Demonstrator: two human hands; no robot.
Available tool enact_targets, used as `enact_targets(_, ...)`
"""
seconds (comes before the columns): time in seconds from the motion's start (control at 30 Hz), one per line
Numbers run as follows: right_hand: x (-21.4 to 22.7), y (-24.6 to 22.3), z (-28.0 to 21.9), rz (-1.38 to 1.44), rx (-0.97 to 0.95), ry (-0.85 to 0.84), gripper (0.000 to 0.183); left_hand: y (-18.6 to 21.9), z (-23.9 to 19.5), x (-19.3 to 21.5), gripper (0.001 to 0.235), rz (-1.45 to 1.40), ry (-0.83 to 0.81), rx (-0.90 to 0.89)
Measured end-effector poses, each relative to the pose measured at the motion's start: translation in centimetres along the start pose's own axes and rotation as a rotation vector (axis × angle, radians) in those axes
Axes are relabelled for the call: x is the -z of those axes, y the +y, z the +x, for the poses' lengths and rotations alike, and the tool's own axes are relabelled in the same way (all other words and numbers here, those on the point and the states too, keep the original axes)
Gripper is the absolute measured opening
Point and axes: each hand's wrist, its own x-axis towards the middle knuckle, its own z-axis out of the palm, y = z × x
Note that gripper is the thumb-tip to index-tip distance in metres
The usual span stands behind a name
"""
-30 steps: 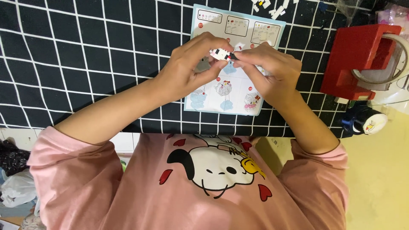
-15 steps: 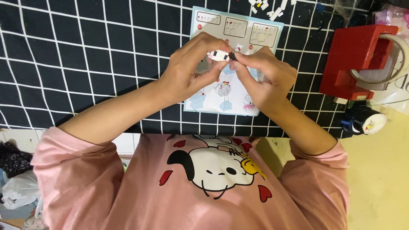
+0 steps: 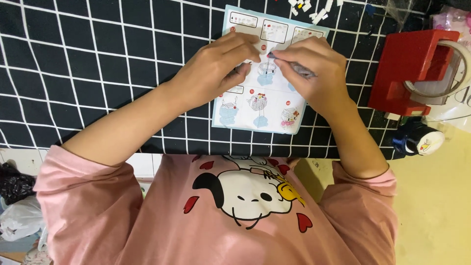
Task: Assembling a small block figure by following a printed instruction sheet.
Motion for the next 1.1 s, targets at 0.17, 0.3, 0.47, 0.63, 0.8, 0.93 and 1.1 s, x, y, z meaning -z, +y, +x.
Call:
enact_targets(0.17,-0.3,0.6,-0.1,-0.078,0.077,-0.029,0.016,-0.2,0.0,0.3,0.014,0.007,0.001,-0.027)
enact_targets(0.3,-0.2,0.5,-0.1,-0.148,0.109,-0.031,0.015,-0.4,-0.1,0.4,0.019,0.114,0.009,-0.043)
enact_targets(0.47,0.0,0.1,0.1,-0.247,0.19,-0.06,0.017,-0.2,0.0,0.3,0.036,0.208,-0.001,-0.036)
enact_targets(0.63,0.1,-0.3,-0.1,-0.446,0.239,-0.119,0.014,-0.3,-0.2,0.5,0.038,0.339,-0.006,-0.028)
enact_targets(0.8,0.3,-0.1,0.3,-0.416,0.23,-0.075,0.012,-0.3,-0.4,1.0,0.037,0.373,0.011,-0.008)
enact_targets(0.93,0.9,0.2,0.3,-0.29,0.181,-0.094,0.022,-0.7,-0.4,1.2,0.028,0.32,0.022,-0.043)
enact_targets(1.1,2.6,0.6,-0.6,-0.267,0.129,-0.02,0.03,-0.4,-0.1,1.3,0.024,0.297,0.032,-0.084)
